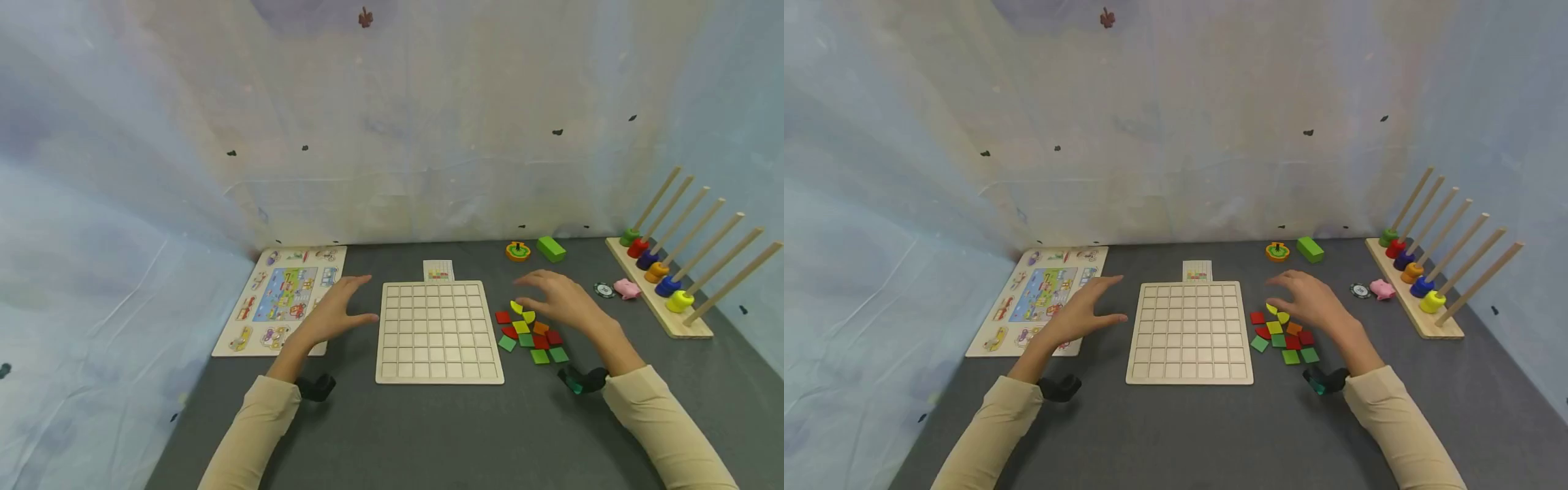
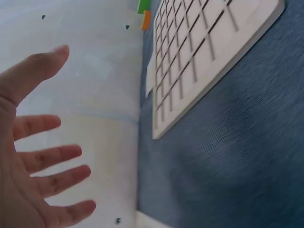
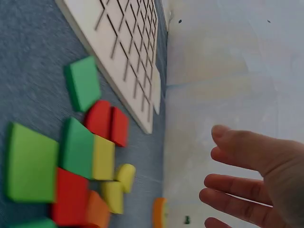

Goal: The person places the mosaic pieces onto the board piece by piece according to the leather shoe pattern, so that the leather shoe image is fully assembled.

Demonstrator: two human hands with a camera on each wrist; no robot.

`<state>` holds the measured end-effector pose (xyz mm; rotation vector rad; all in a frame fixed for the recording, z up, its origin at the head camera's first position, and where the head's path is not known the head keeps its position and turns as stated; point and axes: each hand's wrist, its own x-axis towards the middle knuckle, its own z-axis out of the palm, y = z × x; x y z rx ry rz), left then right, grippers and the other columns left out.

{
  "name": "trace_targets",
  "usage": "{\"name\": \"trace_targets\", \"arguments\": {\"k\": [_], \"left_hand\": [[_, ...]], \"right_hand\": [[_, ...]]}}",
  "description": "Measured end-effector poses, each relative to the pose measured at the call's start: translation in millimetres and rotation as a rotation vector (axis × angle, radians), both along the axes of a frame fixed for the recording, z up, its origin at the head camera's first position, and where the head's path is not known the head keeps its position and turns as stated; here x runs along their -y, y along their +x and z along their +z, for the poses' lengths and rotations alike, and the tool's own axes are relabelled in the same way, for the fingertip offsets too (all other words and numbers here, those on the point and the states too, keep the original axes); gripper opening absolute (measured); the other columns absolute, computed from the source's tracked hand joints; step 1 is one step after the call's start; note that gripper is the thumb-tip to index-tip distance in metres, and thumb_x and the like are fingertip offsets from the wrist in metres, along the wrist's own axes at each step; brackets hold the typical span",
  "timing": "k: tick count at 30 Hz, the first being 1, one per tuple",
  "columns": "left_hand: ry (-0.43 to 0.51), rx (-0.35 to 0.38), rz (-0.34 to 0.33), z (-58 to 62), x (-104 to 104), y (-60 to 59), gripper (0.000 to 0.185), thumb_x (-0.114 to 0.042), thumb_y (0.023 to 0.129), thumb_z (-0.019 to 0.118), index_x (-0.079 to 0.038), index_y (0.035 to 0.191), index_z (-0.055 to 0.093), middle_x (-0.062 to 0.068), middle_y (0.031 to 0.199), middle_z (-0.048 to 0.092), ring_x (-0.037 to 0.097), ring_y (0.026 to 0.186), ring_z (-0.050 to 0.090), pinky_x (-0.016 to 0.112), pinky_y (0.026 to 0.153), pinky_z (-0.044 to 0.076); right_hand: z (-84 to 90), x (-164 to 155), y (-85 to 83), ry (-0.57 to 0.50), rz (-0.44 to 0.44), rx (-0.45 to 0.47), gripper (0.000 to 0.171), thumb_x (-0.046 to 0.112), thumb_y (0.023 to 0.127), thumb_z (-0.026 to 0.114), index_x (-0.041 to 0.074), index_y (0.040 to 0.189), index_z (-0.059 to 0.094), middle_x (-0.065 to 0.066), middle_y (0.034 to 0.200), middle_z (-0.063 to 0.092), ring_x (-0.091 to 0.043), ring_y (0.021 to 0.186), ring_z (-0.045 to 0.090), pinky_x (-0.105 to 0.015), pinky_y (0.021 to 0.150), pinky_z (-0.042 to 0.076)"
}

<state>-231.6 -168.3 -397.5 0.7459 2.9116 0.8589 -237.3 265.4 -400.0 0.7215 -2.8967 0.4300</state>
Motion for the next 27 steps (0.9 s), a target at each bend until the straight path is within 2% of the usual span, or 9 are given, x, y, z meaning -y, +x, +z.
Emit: {"name": "trace_targets", "arguments": {"k": [6,14,21,27], "left_hand": [[0.044,0.070,-0.069,-26.1,-3,1.5,0.079,-0.036,0.080,0.073,-0.011,0.145,0.034,0.014,0.143,0.037,0.032,0.131,0.035,0.051,0.101,0.033],[0.073,0.120,-0.090,-52.7,-8,4.3,0.078,-0.032,0.078,0.076,-0.007,0.142,0.039,0.014,0.141,0.040,0.033,0.131,0.035,0.052,0.103,0.029],[0.076,0.124,-0.070,-64.7,-10,6.2,0.078,-0.032,0.077,0.077,-0.009,0.141,0.040,0.015,0.139,0.040,0.035,0.130,0.033,0.052,0.103,0.029],[0.062,0.187,-0.046,-66.7,-9,7.5,0.080,-0.034,0.076,0.078,-0.012,0.143,0.039,0.016,0.139,0.037,0.035,0.130,0.030,0.055,0.101,0.030]], "right_hand": [[-25.9,0,-2.6,-0.055,-0.024,0.027,0.038,0.026,0.086,0.067,0.003,0.116,0.064,-0.018,0.114,0.061,-0.034,0.102,0.058,-0.052,0.083,0.046],[-48.0,-4,-4.3,-0.151,-0.053,0.061,0.037,0.020,0.087,0.067,0.002,0.120,0.062,-0.018,0.114,0.060,-0.035,0.103,0.057,-0.053,0.084,0.044],[-62.1,-5,-5.7,-0.193,-0.081,0.055,0.041,0.021,0.087,0.067,0.001,0.123,0.060,-0.021,0.118,0.057,-0.039,0.109,0.051,-0.056,0.090,0.037],[-70.4,-4,-10.2,-0.195,-0.077,0.052,0.042,0.018,0.089,0.064,0.002,0.127,0.057,-0.021,0.117,0.056,-0.038,0.108,0.050,-0.057,0.090,0.036]]}}
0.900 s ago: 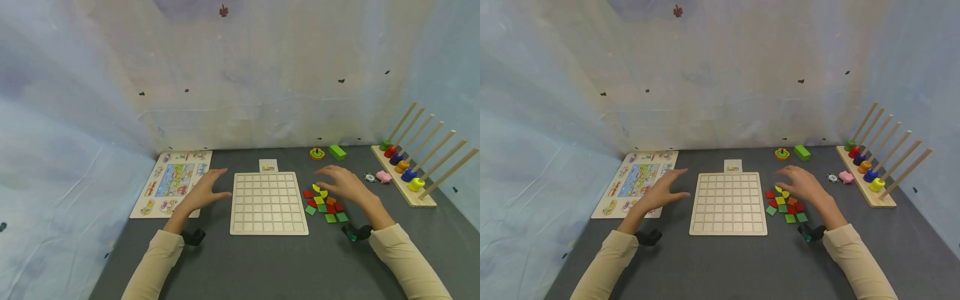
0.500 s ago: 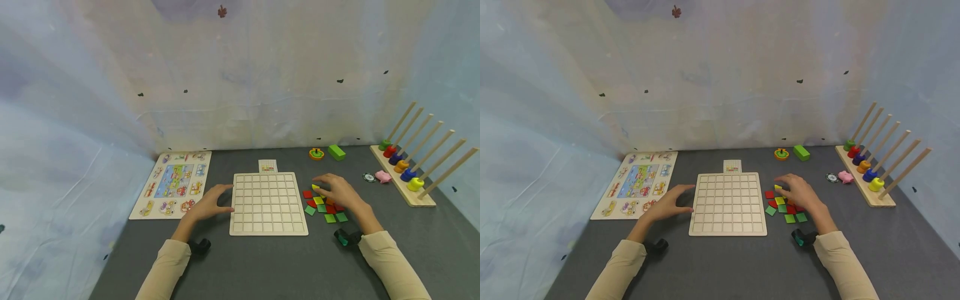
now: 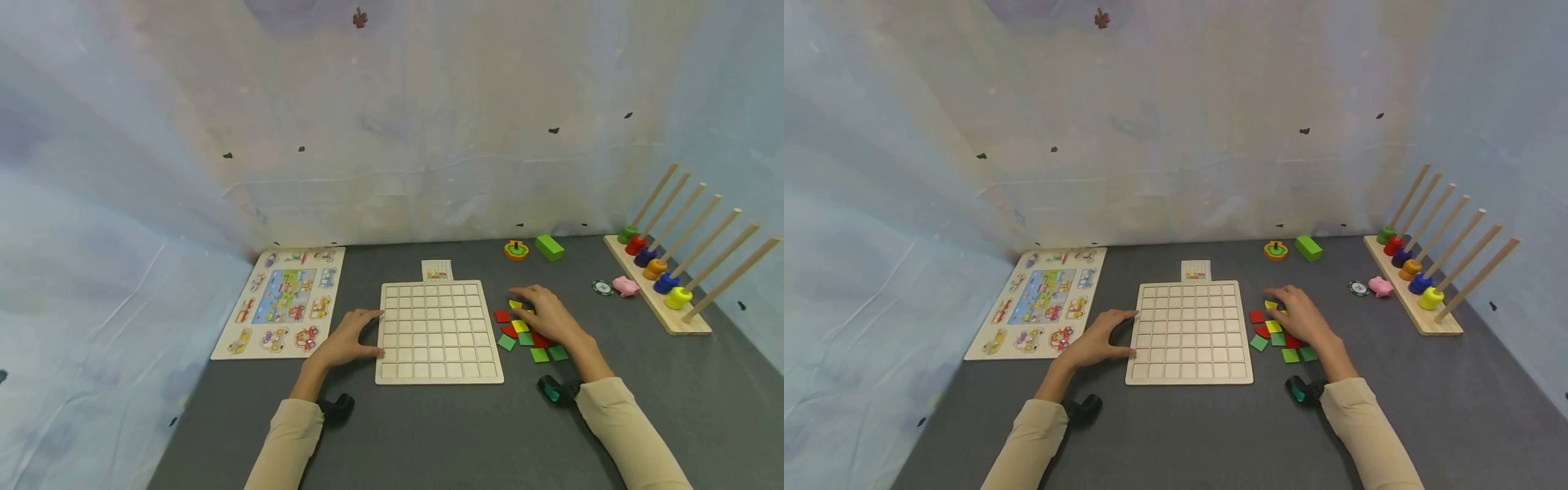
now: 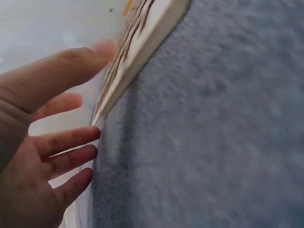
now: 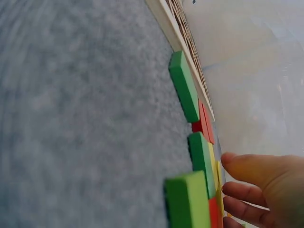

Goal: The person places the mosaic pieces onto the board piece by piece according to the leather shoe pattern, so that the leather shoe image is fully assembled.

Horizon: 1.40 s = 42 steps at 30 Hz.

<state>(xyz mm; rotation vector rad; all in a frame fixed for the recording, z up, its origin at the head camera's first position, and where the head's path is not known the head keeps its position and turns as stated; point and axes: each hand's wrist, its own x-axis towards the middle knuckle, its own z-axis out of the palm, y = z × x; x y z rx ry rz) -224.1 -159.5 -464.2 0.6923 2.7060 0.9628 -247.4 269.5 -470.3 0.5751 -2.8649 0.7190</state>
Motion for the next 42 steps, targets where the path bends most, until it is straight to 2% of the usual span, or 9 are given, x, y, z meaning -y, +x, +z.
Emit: {"name": "trace_targets", "arguments": {"k": [10,16,21,24,27,31,34,36,42], "left_hand": [[-0.031,-0.041,0.011,-3.0,1,1.0,0.074,-0.032,0.074,0.079,-0.013,0.138,0.046,0.011,0.135,0.039,0.031,0.126,0.031,0.052,0.099,0.032],[-0.051,-0.038,0.016,-2.1,0,0.8,0.072,-0.032,0.074,0.079,-0.014,0.137,0.048,0.010,0.135,0.039,0.030,0.125,0.031,0.051,0.100,0.031],[-0.060,-0.028,0.023,1.1,-1,0.8,0.072,-0.032,0.074,0.079,-0.014,0.136,0.049,0.009,0.135,0.040,0.030,0.125,0.032,0.051,0.100,0.032],[-0.052,-0.015,0.027,3.9,-1,1.1,0.072,-0.032,0.073,0.080,-0.013,0.136,0.049,0.010,0.135,0.040,0.030,0.125,0.032,0.051,0.100,0.031],[-0.045,-0.013,0.029,4.3,-1,1.0,0.072,-0.032,0.073,0.080,-0.013,0.136,0.050,0.010,0.135,0.040,0.030,0.124,0.033,0.052,0.099,0.032],[-0.054,-0.021,0.036,3.2,0,0.9,0.072,-0.033,0.073,0.080,-0.014,0.136,0.050,0.010,0.135,0.040,0.029,0.124,0.034,0.052,0.099,0.032],[-0.048,-0.025,0.043,1.2,1,0.7,0.072,-0.034,0.073,0.080,-0.015,0.135,0.050,0.010,0.134,0.041,0.029,0.124,0.034,0.051,0.099,0.032],[-0.045,-0.032,0.043,-0.4,1,0.5,0.072,-0.034,0.073,0.080,-0.015,0.135,0.050,0.010,0.134,0.041,0.029,0.123,0.034,0.052,0.098,0.033],[-0.032,-0.048,0.028,-2.9,-1,-0.7,0.072,-0.034,0.073,0.080,-0.013,0.135,0.050,0.012,0.133,0.041,0.031,0.121,0.036,0.052,0.095,0.035]], "right_hand": [[-5.9,4,-4.8,0.016,0.057,-0.086,0.037,0.004,0.086,0.065,-0.001,0.122,0.060,-0.017,0.099,0.058,-0.027,0.084,0.053,-0.042,0.071,0.042],[-3.4,7,-3.2,0.013,0.017,-0.044,0.033,0.001,0.085,0.064,-0.004,0.118,0.061,-0.017,0.097,0.055,-0.026,0.083,0.050,-0.041,0.069,0.042],[0.4,10,-3.4,-0.020,-0.038,-0.004,0.017,0.002,0.086,0.063,0.000,0.103,0.068,-0.014,0.091,0.054,-0.024,0.078,0.049,-0.039,0.067,0.042],[4.4,17,-4.7,-0.089,-0.057,0.015,0.011,0.005,0.086,0.065,0.004,0.096,0.067,-0.010,0.086,0.057,-0.020,0.074,0.051,-0.036,0.065,0.042],[9.2,32,-4.3,-0.208,-0.053,0.060,0.009,0.009,0.086,0.066,0.006,0.094,0.065,-0.007,0.084,0.061,-0.018,0.071,0.055,-0.033,0.062,0.045],[12.8,63,-3.4,-0.340,0.004,0.073,0.014,0.011,0.086,0.068,0.006,0.098,0.067,-0.006,0.089,0.065,-0.017,0.073,0.059,-0.030,0.063,0.047],[12.5,90,-3.4,-0.418,0.067,0.091,0.017,0.013,0.086,0.068,0.006,0.101,0.071,-0.007,0.097,0.068,-0.016,0.079,0.062,-0.029,0.068,0.049],[11.9,108,-3.6,-0.466,0.087,0.137,0.017,0.016,0.086,0.068,0.008,0.100,0.072,-0.005,0.099,0.068,-0.015,0.082,0.063,-0.028,0.071,0.049],[7.2,152,-3.8,-0.533,0.154,0.210,0.013,0.013,0.086,0.068,0.006,0.097,0.070,-0.007,0.093,0.068,-0.017,0.076,0.065,-0.027,0.065,0.050]]}}
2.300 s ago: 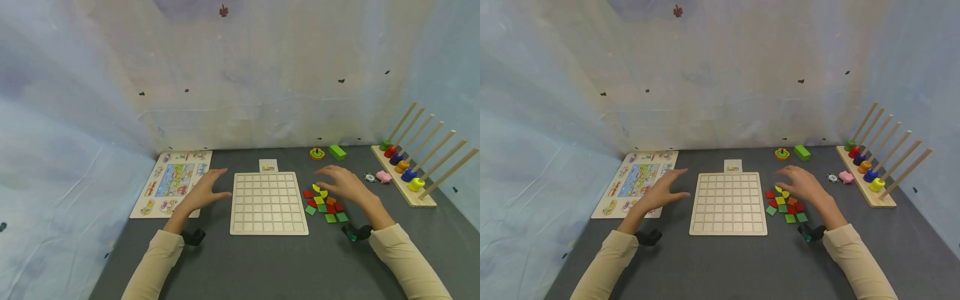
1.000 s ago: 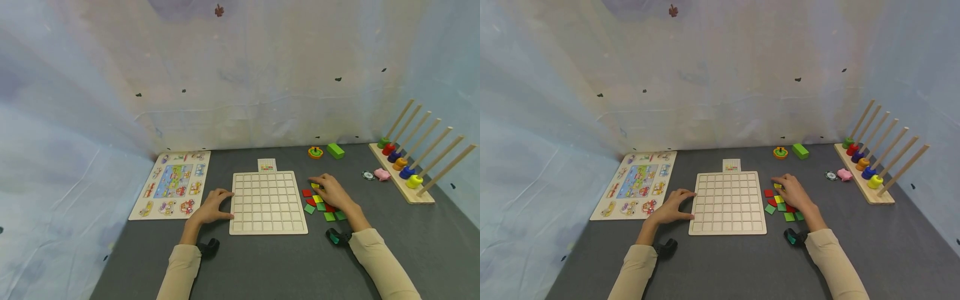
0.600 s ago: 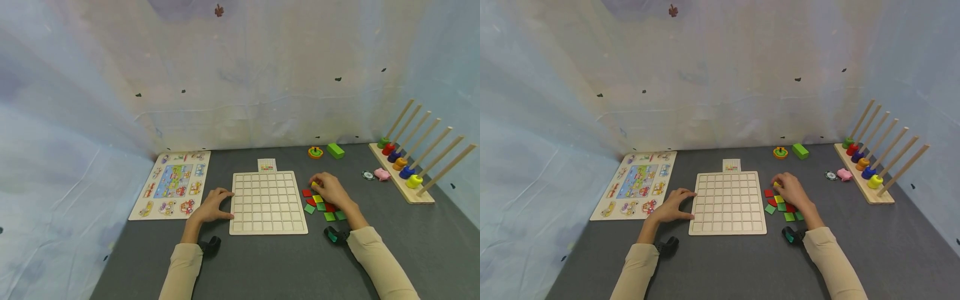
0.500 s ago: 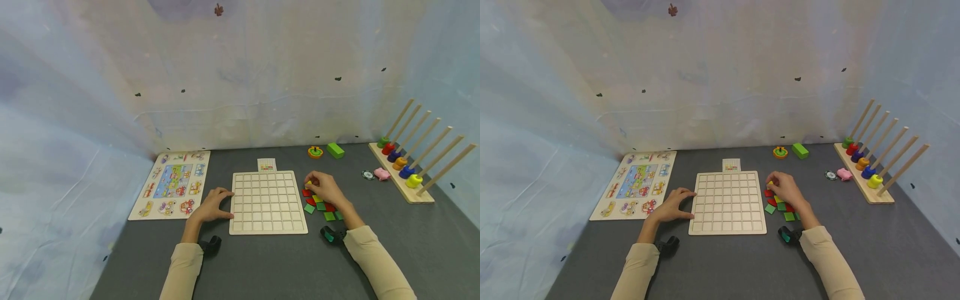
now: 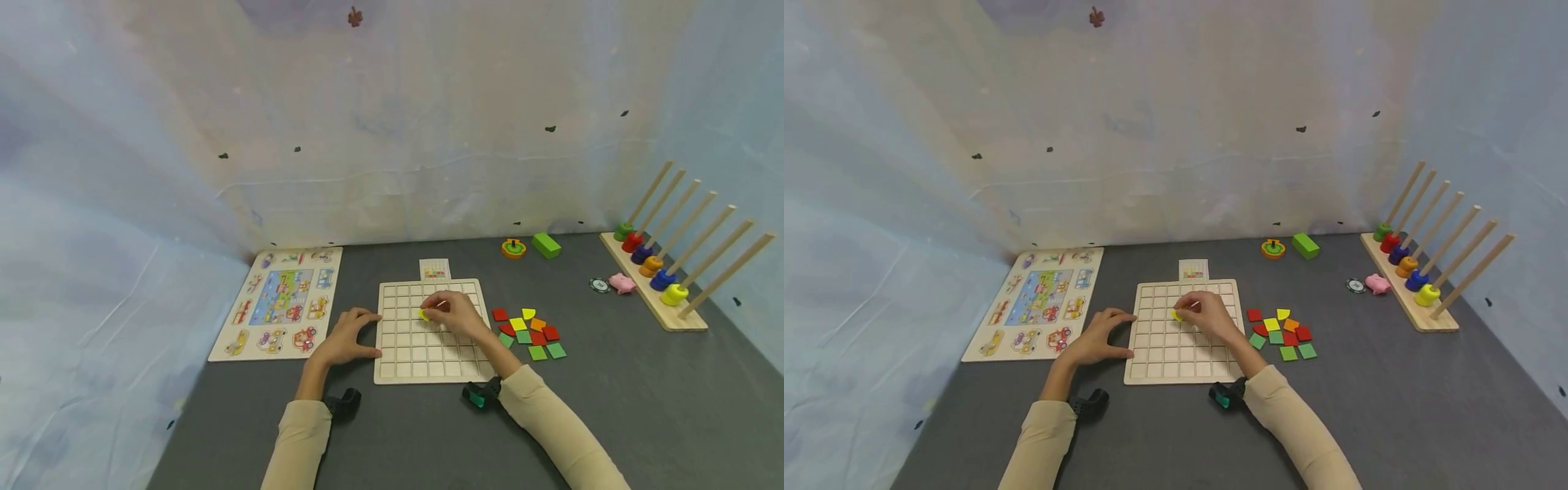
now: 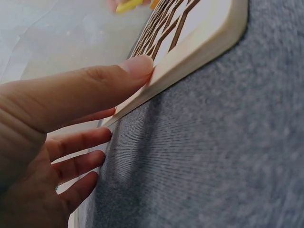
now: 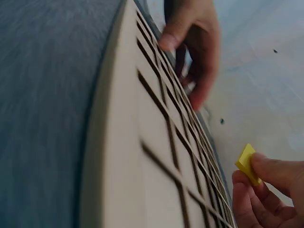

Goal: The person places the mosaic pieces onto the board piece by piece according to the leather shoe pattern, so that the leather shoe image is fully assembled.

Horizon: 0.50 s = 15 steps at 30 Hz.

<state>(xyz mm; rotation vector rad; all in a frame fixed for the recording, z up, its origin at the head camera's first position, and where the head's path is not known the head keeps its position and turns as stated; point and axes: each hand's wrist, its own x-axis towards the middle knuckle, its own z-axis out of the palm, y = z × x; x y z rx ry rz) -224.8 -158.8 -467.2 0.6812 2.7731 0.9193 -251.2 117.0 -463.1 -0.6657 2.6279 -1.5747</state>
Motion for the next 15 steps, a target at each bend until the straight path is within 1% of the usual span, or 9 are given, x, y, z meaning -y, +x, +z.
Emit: {"name": "trace_targets", "arguments": {"k": [2,7,11,15], "left_hand": [[0.008,-0.002,-0.002,-0.5,-1,-0.4,0.071,-0.034,0.073,0.080,-0.012,0.134,0.051,0.012,0.133,0.041,0.032,0.120,0.036,0.053,0.095,0.035],[0.009,-0.004,0.002,-1.3,-1,-0.7,0.070,-0.034,0.074,0.079,-0.011,0.134,0.051,0.013,0.132,0.041,0.032,0.120,0.036,0.053,0.096,0.034],[0.009,-0.005,0.009,-2.0,-1,-0.1,0.069,-0.033,0.074,0.079,-0.012,0.134,0.051,0.012,0.133,0.041,0.032,0.120,0.035,0.054,0.095,0.034],[0.021,-0.001,0.009,-2.6,-1,0.3,0.069,-0.033,0.074,0.079,-0.012,0.134,0.051,0.012,0.133,0.040,0.032,0.120,0.035,0.054,0.095,0.034]], "right_hand": [[-2.5,11,-0.8,0.000,0.016,-0.011,0.011,0.010,0.086,0.068,0.005,0.095,0.070,-0.008,0.090,0.067,-0.017,0.073,0.065,-0.026,0.062,0.051],[-9.3,29,-3.6,0.044,0.034,-0.065,0.007,0.009,0.085,0.068,0.007,0.092,0.070,-0.002,0.086,0.067,-0.011,0.073,0.062,-0.024,0.066,0.050],[-14.5,37,-5.7,0.076,0.044,-0.101,0.006,0.010,0.086,0.067,0.008,0.091,0.070,0.001,0.084,0.066,-0.008,0.072,0.059,-0.024,0.067,0.049],[-16.8,40,-7.0,0.104,0.067,-0.113,0.006,0.009,0.086,0.066,0.008,0.091,0.070,0.001,0.084,0.065,-0.008,0.071,0.057,-0.024,0.066,0.047]]}}
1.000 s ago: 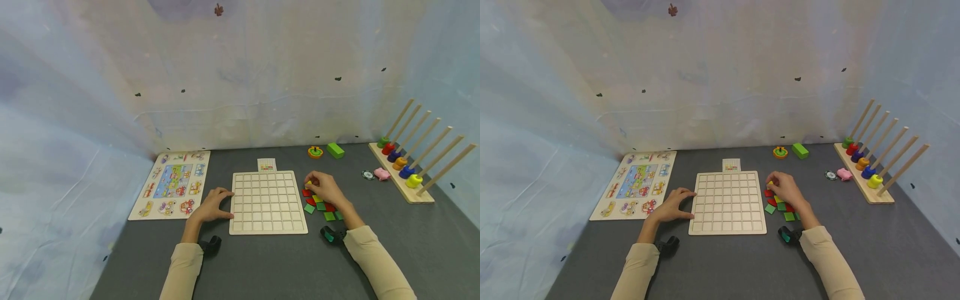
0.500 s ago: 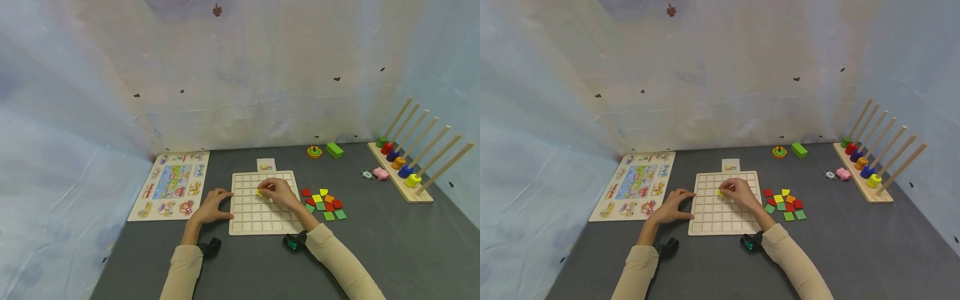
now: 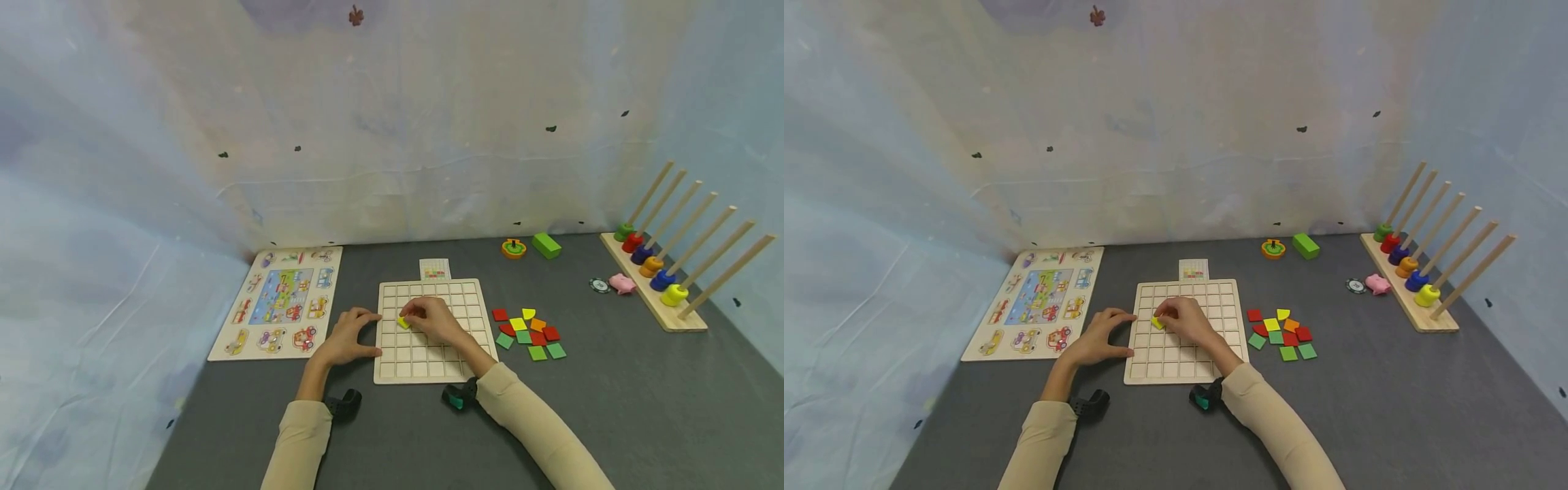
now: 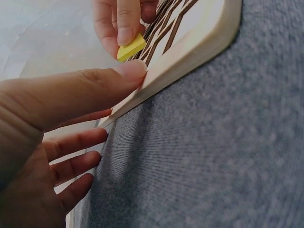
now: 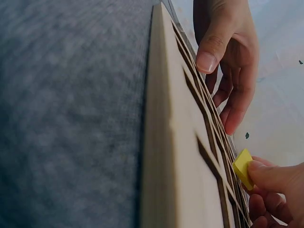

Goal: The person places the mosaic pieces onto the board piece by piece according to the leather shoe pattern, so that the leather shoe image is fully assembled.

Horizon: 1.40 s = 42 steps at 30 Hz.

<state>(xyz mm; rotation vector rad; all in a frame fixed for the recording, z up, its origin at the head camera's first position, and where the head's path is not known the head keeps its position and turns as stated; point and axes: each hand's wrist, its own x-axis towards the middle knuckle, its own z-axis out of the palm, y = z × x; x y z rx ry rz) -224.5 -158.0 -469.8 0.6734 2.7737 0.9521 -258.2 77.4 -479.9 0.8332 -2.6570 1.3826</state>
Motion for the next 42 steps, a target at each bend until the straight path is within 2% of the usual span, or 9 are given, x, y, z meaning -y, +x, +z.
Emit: {"name": "trace_targets", "arguments": {"k": [7,13,18,24,27,33,38,42], "left_hand": [[0.005,-0.010,0.001,-1.3,0,-0.2,0.069,-0.033,0.074,0.079,-0.011,0.134,0.051,0.012,0.132,0.041,0.032,0.119,0.035,0.055,0.093,0.034],[0.012,0.003,0.001,-0.2,0,0.5,0.068,-0.032,0.075,0.079,-0.012,0.134,0.050,0.012,0.133,0.040,0.033,0.120,0.034,0.056,0.094,0.033],[0.016,0.000,0.001,-1.1,2,0.5,0.068,-0.032,0.075,0.078,-0.012,0.134,0.050,0.012,0.133,0.040,0.033,0.120,0.034,0.056,0.094,0.033],[0.011,-0.005,0.000,-0.5,2,0.8,0.068,-0.032,0.075,0.078,-0.012,0.134,0.050,0.012,0.133,0.040,0.033,0.120,0.035,0.056,0.094,0.033],[0.017,-0.005,-0.007,0.0,2,0.5,0.069,-0.033,0.075,0.078,-0.012,0.134,0.050,0.012,0.133,0.040,0.033,0.119,0.034,0.056,0.094,0.033],[0.032,-0.008,-0.018,0.7,1,0.4,0.068,-0.032,0.074,0.079,-0.012,0.133,0.051,0.012,0.132,0.041,0.033,0.119,0.035,0.055,0.095,0.032],[0.025,-0.020,-0.023,-1.1,2,-0.7,0.068,-0.033,0.074,0.079,-0.011,0.133,0.051,0.012,0.132,0.041,0.032,0.119,0.035,0.055,0.094,0.032],[0.025,-0.018,-0.022,-0.7,3,-0.5,0.068,-0.033,0.074,0.079,-0.011,0.133,0.052,0.012,0.133,0.041,0.033,0.120,0.035,0.056,0.095,0.032]], "right_hand": [[2.1,1,0.8,0.056,0.056,-0.064,0.010,0.006,0.087,0.064,0.009,0.090,0.074,-0.002,0.086,0.063,-0.011,0.071,0.053,-0.024,0.063,0.045],[4.0,2,2.6,0.105,0.105,-0.089,0.014,0.004,0.088,0.062,0.008,0.093,0.075,-0.002,0.091,0.061,-0.013,0.082,0.053,-0.026,0.069,0.044],[4.3,1,2.1,0.152,0.122,-0.153,0.012,0.006,0.087,0.064,0.009,0.094,0.074,0.000,0.091,0.063,-0.012,0.083,0.055,-0.026,0.071,0.046],[9.6,-17,0.8,0.146,0.149,-0.178,0.014,0.005,0.086,0.065,0.007,0.099,0.072,-0.004,0.100,0.064,-0.016,0.085,0.058,-0.028,0.071,0.049],[15.7,-39,1.2,0.123,0.125,-0.176,0.016,0.005,0.087,0.065,0.006,0.101,0.071,-0.007,0.103,0.062,-0.019,0.087,0.058,-0.031,0.071,0.050],[27.1,-103,3.2,0.124,0.033,-0.227,0.015,0.003,0.084,0.067,0.005,0.098,0.071,-0.007,0.095,0.064,-0.016,0.079,0.059,-0.031,0.068,0.050],[30.3,-155,9.3,0.196,-0.086,-0.212,0.014,0.006,0.084,0.068,0.004,0.097,0.071,-0.007,0.091,0.061,-0.016,0.076,0.057,-0.031,0.066,0.049],[28.0,-185,12.2,0.280,-0.171,-0.152,0.016,0.010,0.085,0.068,0.004,0.099,0.071,-0.007,0.092,0.060,-0.016,0.077,0.055,-0.033,0.067,0.047]]}}
